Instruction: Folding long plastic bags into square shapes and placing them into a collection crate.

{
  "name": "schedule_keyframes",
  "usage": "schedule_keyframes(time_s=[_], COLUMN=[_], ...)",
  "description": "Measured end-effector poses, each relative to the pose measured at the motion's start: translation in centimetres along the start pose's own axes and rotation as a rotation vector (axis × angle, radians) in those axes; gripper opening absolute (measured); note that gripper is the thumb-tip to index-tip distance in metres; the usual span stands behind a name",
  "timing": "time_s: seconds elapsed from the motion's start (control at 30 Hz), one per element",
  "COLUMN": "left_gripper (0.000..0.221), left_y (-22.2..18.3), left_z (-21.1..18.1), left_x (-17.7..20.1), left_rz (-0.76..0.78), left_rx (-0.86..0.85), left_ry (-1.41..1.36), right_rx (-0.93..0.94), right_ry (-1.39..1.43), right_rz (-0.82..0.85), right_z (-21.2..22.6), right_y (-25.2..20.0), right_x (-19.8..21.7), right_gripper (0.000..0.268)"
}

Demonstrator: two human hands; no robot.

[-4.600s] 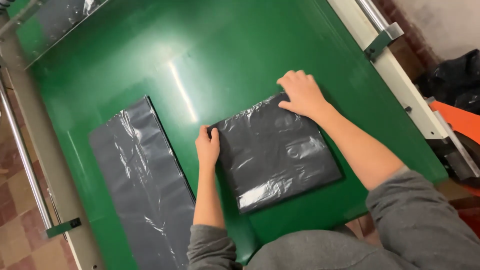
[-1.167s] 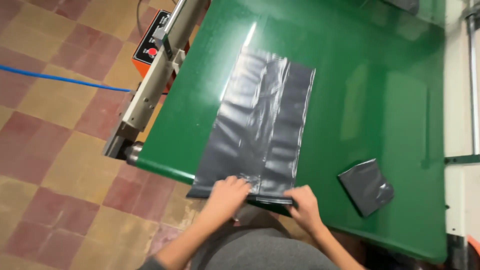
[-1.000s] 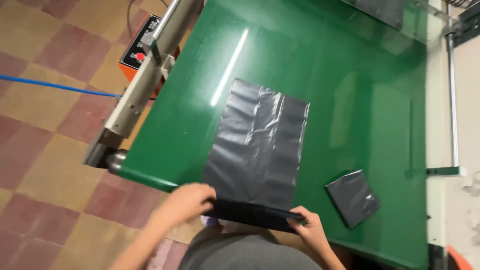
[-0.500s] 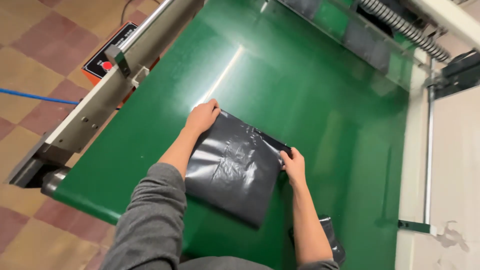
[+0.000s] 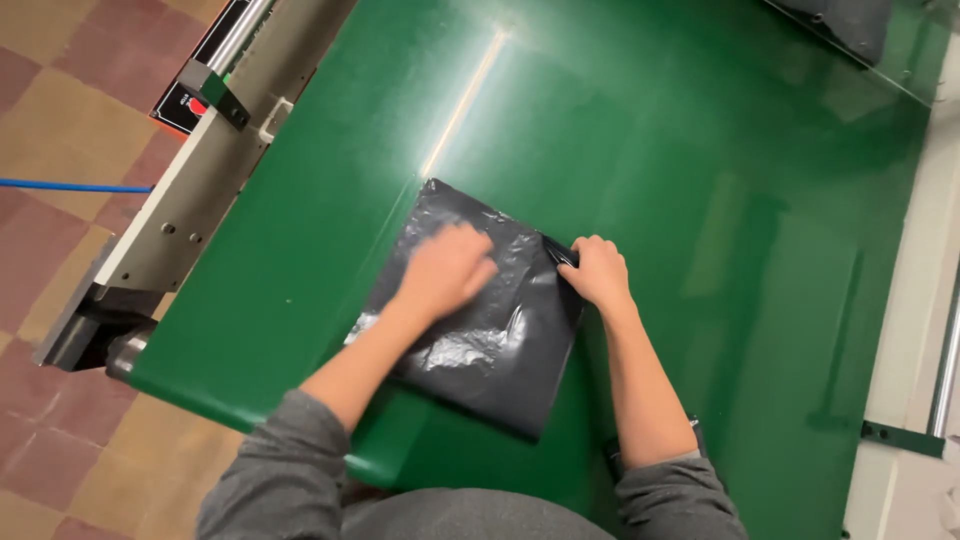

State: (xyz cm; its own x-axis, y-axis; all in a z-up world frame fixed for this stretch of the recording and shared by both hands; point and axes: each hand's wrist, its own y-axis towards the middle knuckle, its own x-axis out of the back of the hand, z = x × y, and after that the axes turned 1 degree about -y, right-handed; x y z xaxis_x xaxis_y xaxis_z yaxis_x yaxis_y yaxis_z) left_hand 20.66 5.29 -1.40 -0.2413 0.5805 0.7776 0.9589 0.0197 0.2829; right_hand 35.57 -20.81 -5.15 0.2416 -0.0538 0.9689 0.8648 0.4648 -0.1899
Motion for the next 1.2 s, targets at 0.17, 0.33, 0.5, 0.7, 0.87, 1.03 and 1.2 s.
schedule_keyframes(time_s=[0.17,0.33,0.5,0.7,0.87,1.03,1.2], left_gripper=[0.049,0.079,0.08,0.065,0.03,0.011,0.036], left_y=[-4.2,-6.8,-10.8,-15.1,-17.6,-16.2,-11.2], left_z=[3.9,6.6,9.9,5.2,6.7,5.1,-2.7], left_x=[-6.7,-0.8,-0.7,6.9,8.8,5.3,5.8], left_rz=[0.23,0.287,0.182,-0.24,0.113,0.56,0.897], left_rx=[0.439,0.975,1.011,0.164,-0.517,-0.71,-0.538], left_ry=[-0.941,-1.722,-1.84,-0.651,0.266,0.355,-0.239], right_rx=[0.054,0.231,0.211,0.124,0.074,0.191,0.221], right_ry=[0.068,0.174,0.176,0.143,0.045,0.248,0.567], right_rz=[-0.273,-0.65,-0.643,-0.656,-0.646,-0.625,-0.502], right_z=[6.2,13.4,16.5,17.0,20.5,26.4,24.2], right_y=[-5.9,-18.1,-26.2,-27.2,-27.4,-27.3,-29.8], right_x=[3.1,4.6,-2.0,-4.7,-2.3,-1.0,-6.4], right_gripper=[0.027,0.017,0.023,0.02,0.03,0.043,0.024])
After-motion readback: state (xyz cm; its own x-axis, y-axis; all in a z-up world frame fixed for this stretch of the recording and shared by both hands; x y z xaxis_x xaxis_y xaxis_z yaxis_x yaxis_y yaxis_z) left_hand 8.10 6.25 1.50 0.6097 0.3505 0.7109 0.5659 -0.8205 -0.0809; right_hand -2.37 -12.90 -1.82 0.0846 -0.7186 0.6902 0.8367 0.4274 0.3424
